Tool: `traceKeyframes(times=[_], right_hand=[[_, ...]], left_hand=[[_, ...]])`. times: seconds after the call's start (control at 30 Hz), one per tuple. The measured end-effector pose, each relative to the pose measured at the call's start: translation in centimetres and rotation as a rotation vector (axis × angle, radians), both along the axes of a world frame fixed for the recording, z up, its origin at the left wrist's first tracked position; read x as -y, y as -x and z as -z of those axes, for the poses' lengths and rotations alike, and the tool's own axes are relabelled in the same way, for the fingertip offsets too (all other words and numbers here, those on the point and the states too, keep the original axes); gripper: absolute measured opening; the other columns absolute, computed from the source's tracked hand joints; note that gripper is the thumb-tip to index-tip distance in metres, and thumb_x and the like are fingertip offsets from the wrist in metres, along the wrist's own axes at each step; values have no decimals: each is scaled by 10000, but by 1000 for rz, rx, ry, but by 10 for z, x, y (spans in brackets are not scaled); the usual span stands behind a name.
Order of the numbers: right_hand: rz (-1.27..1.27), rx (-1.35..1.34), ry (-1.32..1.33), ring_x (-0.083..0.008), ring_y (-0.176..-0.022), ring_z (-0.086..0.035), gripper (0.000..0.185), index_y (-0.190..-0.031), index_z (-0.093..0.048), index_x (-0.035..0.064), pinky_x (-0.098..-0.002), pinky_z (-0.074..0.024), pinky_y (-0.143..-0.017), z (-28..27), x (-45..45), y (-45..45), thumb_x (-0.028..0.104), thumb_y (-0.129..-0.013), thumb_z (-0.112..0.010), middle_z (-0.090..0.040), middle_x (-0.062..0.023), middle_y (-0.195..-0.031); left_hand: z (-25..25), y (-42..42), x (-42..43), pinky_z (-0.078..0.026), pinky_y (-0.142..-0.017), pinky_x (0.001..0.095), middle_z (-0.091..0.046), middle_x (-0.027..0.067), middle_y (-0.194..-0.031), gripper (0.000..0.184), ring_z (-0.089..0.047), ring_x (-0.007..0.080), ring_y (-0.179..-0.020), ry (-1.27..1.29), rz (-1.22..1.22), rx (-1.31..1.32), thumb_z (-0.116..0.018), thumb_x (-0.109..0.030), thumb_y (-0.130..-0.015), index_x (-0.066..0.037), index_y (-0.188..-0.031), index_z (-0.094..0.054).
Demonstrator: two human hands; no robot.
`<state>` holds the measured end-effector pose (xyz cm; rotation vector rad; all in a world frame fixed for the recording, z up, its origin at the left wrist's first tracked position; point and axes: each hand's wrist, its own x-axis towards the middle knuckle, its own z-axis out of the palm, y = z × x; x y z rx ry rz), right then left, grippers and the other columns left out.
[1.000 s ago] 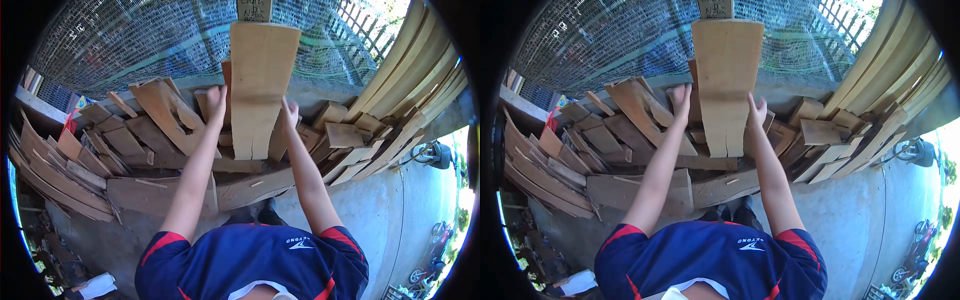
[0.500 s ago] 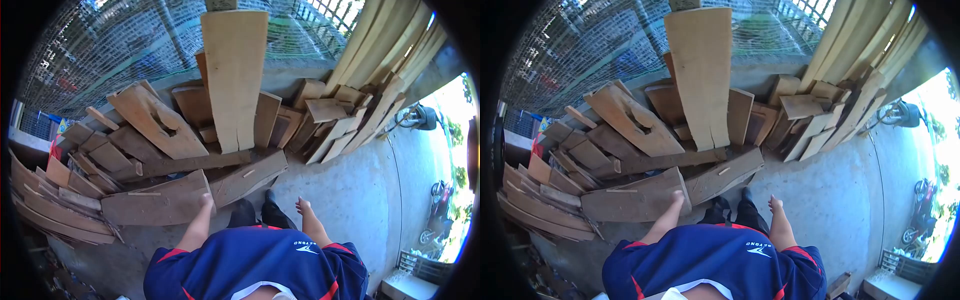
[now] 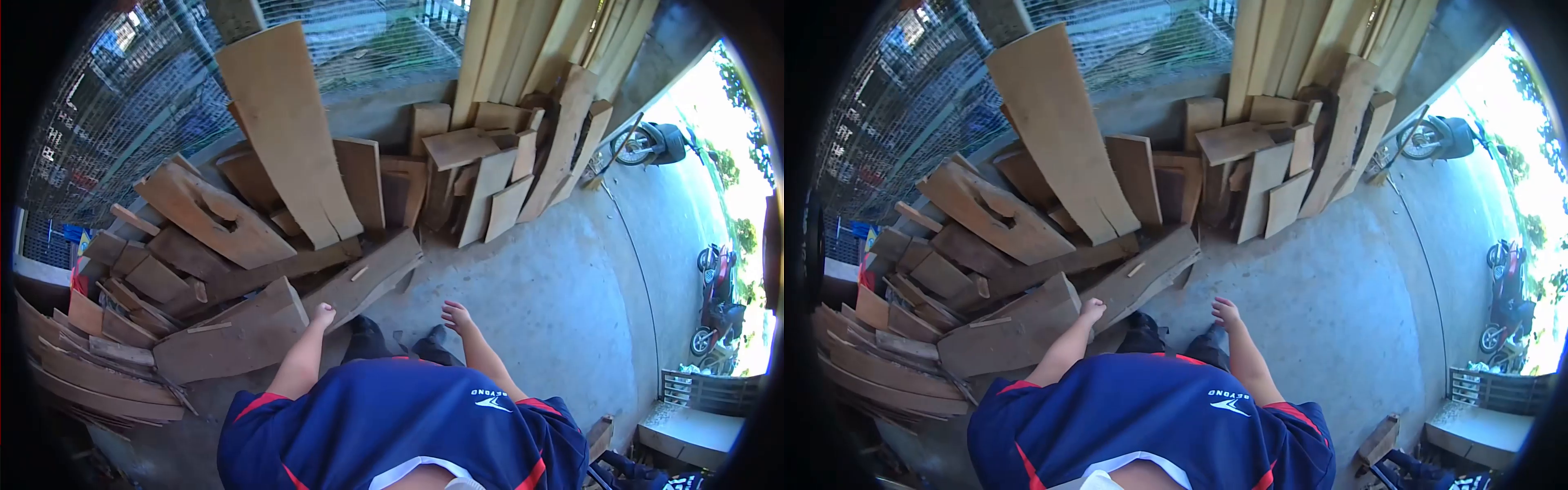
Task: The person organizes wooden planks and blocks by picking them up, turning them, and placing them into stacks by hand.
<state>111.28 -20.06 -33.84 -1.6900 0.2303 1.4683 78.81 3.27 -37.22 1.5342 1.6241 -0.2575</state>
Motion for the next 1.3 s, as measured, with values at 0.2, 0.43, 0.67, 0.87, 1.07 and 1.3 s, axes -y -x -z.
traceKeyframes(times=[0.2, 0.43, 0.67, 0.87, 1.07, 1.3], right_hand=[[14, 22, 90, -190, -852, -524, 308, -1073, -479, 163, -387, -384, -727, 18, 86, -51, 226, -778, -539, -537, -18, -954], [178, 49, 256, -203, -811, -526, 297, -1059, -456, 147, -414, -387, -711, 40, 204, -119, 251, -784, -496, -527, -37, -924], [239, 136, 356, -148, -575, -481, 217, -959, -511, 134, -338, -348, -504, 49, 243, -146, 231, -765, -529, -527, -11, -768], [149, 26, 340, -216, -843, -530, 308, -1081, -444, 146, -410, -396, -709, 52, 225, -146, 261, -798, -481, -522, -45, -958], [96, -15, 341, -203, -822, -542, 313, -1068, -446, 151, -383, -404, -663, 55, 195, -170, 283, -791, -509, -539, -33, -928], [29, -5, 396, -178, -774, -546, 292, -1040, -470, 132, -356, -402, -634, 36, 133, -244, 279, -792, -515, -547, -23, -880]], left_hand=[[44, -110, 59, -430, -775, 323, -596, 114, -908, 406, -559, 224, -870, 44, 102, 202, -624, -298, -652, -61, -975, -559], [-8, -239, 93, -414, -569, 251, -545, 71, -929, 535, -524, 130, -725, 111, -18, 440, -615, -262, -728, -77, -1174, -384], [-56, -298, 86, -423, -586, 274, -550, 42, -932, 399, -538, 130, -740, 312, -168, 512, -562, -303, -767, -110, -1096, -445], [-36, -328, 37, -413, -671, 314, -571, 31, -916, 308, -544, 149, -778, 432, -302, 526, -519, -351, -780, -135, -998, -492], [-19, -391, -34, -392, -692, 312, -568, 34, -951, 393, -537, 161, -817, 468, -479, 585, -513, -370, -764, -118, -1062, -467], [-3, -471, -114, -408, -611, 288, -541, 12, -904, 347, -524, 129, -718, 309, -688, 714, -547, -372, -746, -115, -976, -506]])
